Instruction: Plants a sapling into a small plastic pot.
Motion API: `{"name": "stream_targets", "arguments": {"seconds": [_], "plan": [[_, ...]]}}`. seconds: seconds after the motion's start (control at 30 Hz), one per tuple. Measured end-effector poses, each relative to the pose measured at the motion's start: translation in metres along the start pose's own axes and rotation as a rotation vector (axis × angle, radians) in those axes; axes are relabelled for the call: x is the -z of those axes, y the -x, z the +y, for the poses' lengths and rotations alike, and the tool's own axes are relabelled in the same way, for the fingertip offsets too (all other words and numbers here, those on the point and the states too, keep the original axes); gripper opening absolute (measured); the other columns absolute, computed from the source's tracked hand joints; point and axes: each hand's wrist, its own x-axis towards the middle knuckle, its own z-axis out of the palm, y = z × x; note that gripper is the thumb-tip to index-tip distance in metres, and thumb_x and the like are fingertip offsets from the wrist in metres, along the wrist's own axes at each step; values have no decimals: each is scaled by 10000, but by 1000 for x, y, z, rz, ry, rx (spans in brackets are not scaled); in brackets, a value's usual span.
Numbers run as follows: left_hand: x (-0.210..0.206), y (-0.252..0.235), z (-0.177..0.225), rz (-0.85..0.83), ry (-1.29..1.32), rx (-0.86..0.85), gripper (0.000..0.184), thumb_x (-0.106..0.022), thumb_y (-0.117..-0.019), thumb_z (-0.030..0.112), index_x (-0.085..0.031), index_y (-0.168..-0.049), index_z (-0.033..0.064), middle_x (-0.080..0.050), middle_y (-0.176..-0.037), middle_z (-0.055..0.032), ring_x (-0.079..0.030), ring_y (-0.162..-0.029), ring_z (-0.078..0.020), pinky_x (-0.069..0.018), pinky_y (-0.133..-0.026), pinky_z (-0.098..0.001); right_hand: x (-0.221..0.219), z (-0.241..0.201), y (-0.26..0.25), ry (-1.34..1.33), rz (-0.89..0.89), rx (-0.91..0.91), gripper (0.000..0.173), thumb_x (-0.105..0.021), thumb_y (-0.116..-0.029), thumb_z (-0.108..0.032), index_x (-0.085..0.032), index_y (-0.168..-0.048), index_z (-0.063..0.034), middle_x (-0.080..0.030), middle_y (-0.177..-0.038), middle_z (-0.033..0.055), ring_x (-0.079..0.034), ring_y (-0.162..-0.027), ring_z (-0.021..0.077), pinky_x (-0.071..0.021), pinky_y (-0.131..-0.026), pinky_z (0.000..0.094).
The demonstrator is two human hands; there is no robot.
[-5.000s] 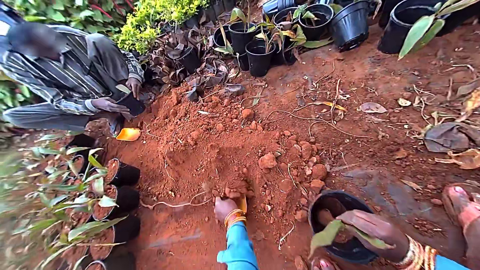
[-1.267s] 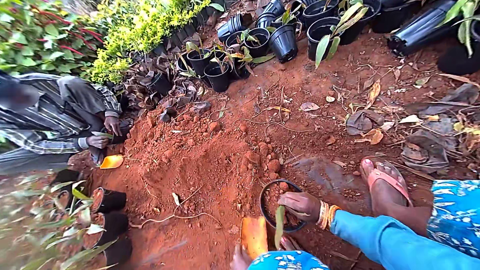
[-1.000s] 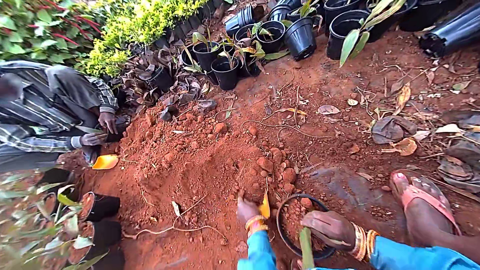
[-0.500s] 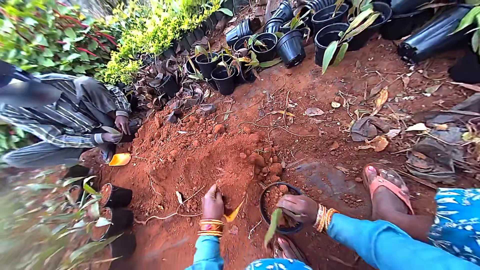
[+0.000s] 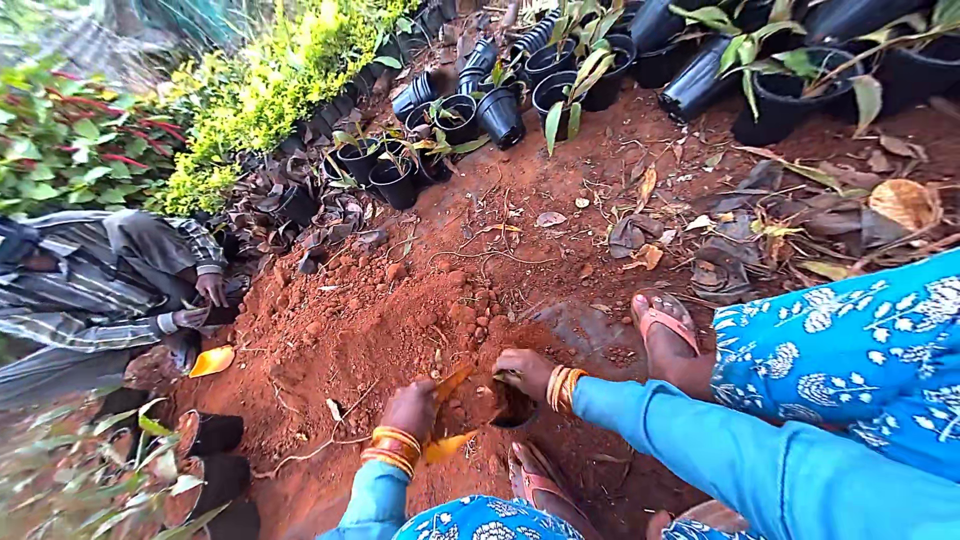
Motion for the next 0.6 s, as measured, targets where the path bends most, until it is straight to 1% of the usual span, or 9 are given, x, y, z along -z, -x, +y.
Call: {"name": "stream_targets", "arguments": {"seconds": [0.13, 0.2, 0.23, 0.3, 0.37, 0.4, 0.47, 0.5, 0.6], "plan": [[-6, 28, 41, -33, -53, 164, 357, -452, -1074, 195, -639, -1364, 100, -642, -1380, -177, -569, -1342, -358, -438, -1114, -558, 9, -14, -11, 16, -82, -17, 241, -579, -1004, -68, -717, -1187, 9, -695, -1200, 204, -652, -1168, 327, -474, -1069, 446], [-5, 42, 37, -4, -72, 279, 371, -495, -1037, 164, -638, -1374, 104, -638, -1388, -179, -568, -1343, -367, -458, -1096, -568, 18, -8, -5, -14, -6, 73, 229, -676, -971, -117, -724, -1153, 13, -706, -1166, 192, -666, -1135, 306, -498, -1046, 434], [-9, 45, 25, 10, -66, 340, 373, -508, -1027, 157, -637, -1373, 100, -641, -1383, -186, -575, -1333, -376, -464, -1085, -575, 23, -2, -1, -16, 62, 123, 290, -752, -921, -153, -722, -1158, 12, -706, -1179, 187, -666, -1149, 302, -505, -1050, 439], [-32, 42, -14, 42, -12, 442, 364, -505, -1034, 173, -639, -1362, 89, -649, -1362, -206, -595, -1306, -396, -479, -1065, -590, 31, 15, 2, 17, 177, 203, 542, -903, -754, -228, -705, -1204, -1, -688, -1245, 183, -627, -1223, 325, -479, -1088, 467], [-74, 29, -56, 66, 115, 498, 374, -486, -1052, 192, -634, -1379, 85, -647, -1357, -236, -599, -1292, -432, -475, -1060, -620, 38, 31, -1, 128, 76, 187, 830, -972, -635, -346, -645, -1352, -85, -590, -1431, 154, -502, -1379, 339, -376, -1175, 507], [-101, 21, -72, 65, 202, 512, 388, -472, -1065, 204, -619, -1406, 89, -638, -1368, -246, -592, -1297, -445, -466, -1070, -629, 36, 36, -2, 197, -29, 163, 926, -975, -616, -397, -600, -1428, -159, -505, -1530, 137, -421, -1450, 346, -323, -1204, 537], [-156, 8, -95, 94, 397, 517, 389, -459, -1084, 203, -610, -1419, 76, -636, -1361, -266, -596, -1285, -462, -450, -1084, -637, 30, 33, -3, 258, -219, 98, 964, -958, -657, -416, -526, -1505, -260, -316, -1659, 140, -241, -1545, 374, -223, -1233, 579], [-181, 2, -101, 122, 482, 522, 387, -454, -1091, 206, -613, -1414, 63, -643, -1346, -273, -605, -1271, -468, -451, -1085, -636, 24, 33, -3, 258, -236, 68, 933, -948, -674, -418, -533, -1499, -281, -270, -1679, 137, -203, -1556, 380, -213, -1232, 589], [-229, -15, -107, 253, 676, 563, 400, -465, -1099, 223, -609, -1402, 2, -649, -1321, -297, -606, -1269, -475, -432, -1106, -632, 3, 33, -1, 290, -165, 0, 785, -887, -725, -504, -614, -1421, -264, -259, -1682, 143, -213, -1551, 384, -240, -1221, 589]]}}
